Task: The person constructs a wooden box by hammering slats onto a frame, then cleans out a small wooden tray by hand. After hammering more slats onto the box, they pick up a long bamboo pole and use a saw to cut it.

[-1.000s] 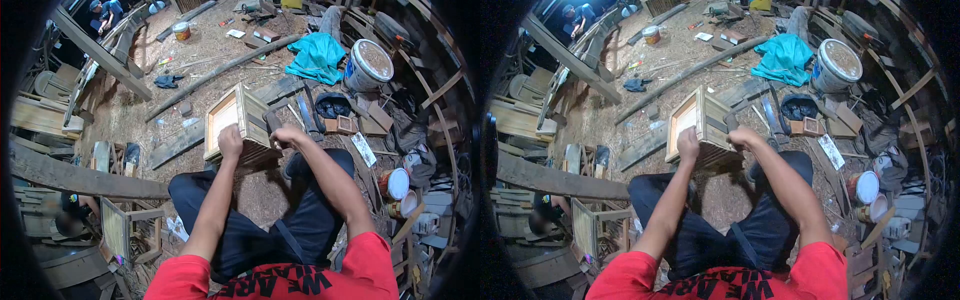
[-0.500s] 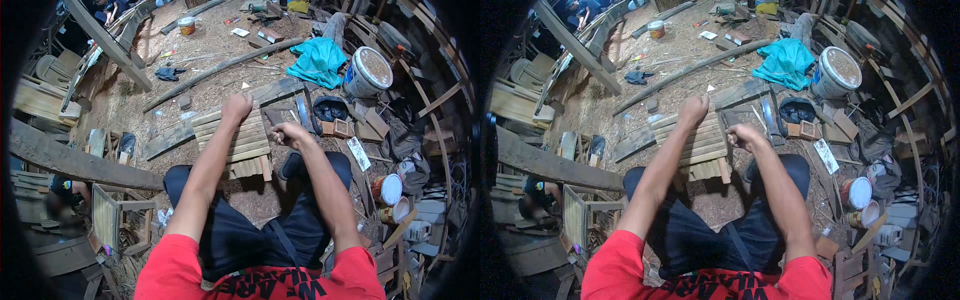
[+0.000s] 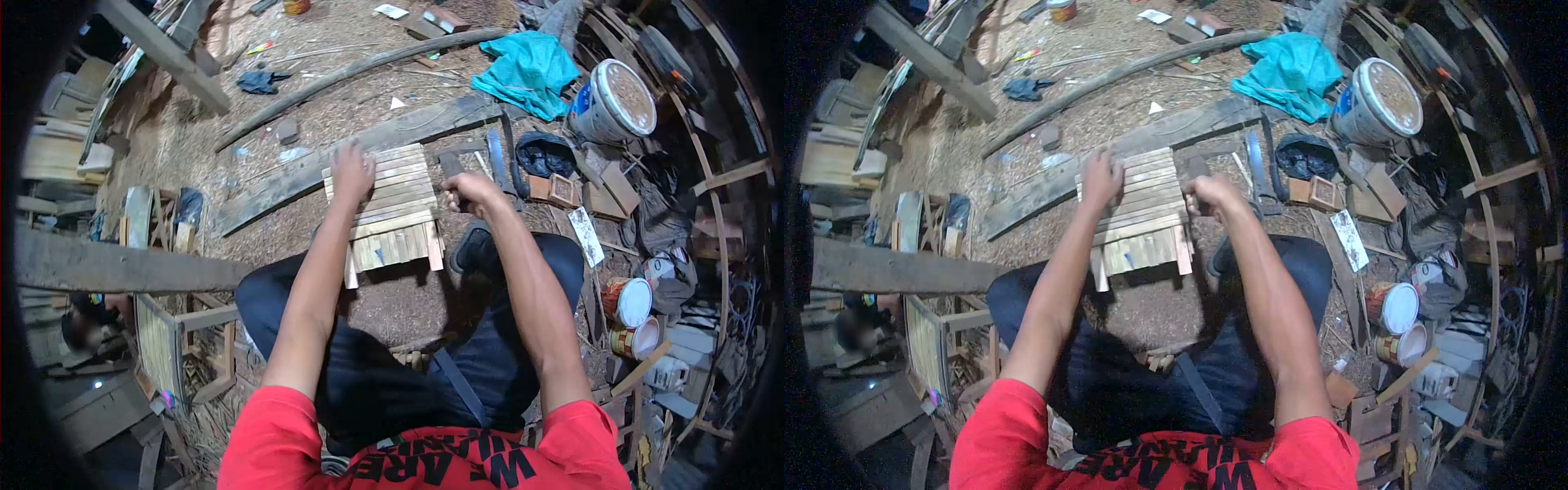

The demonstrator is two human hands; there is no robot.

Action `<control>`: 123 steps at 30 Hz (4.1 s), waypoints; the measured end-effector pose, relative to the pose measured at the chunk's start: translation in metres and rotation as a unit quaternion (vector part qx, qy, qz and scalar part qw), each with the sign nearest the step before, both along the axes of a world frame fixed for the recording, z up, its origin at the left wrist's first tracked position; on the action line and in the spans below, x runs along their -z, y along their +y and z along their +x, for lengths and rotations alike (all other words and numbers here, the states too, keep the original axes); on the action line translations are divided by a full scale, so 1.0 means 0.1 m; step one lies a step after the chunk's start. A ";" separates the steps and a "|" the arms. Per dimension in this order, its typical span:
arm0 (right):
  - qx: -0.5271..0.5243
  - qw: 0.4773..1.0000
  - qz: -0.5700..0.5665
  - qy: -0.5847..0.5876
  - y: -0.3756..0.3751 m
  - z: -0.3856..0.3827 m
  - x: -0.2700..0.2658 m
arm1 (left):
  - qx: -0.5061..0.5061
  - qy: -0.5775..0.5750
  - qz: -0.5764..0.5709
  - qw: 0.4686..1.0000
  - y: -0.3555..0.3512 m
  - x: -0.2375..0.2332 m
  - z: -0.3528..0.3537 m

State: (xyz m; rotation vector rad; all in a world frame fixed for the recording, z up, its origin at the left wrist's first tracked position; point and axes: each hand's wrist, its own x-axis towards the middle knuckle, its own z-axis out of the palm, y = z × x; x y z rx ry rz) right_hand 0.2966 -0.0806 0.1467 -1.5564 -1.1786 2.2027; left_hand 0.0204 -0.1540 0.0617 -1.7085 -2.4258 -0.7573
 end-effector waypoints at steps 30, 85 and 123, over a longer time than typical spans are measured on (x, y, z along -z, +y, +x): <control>0.004 0.921 0.318 -0.227 -1.03 0.29 1.32 | -0.335 -0.367 -0.112 0.861 -1.76 0.46 0.87; 0.085 0.933 0.302 -0.175 -0.35 0.04 2.45 | -0.071 -0.033 -0.132 0.988 -0.67 0.15 0.99; -0.032 0.980 0.169 -0.105 -0.24 -1.83 -0.20 | -0.407 -0.633 0.112 0.648 -1.05 -0.91 -0.66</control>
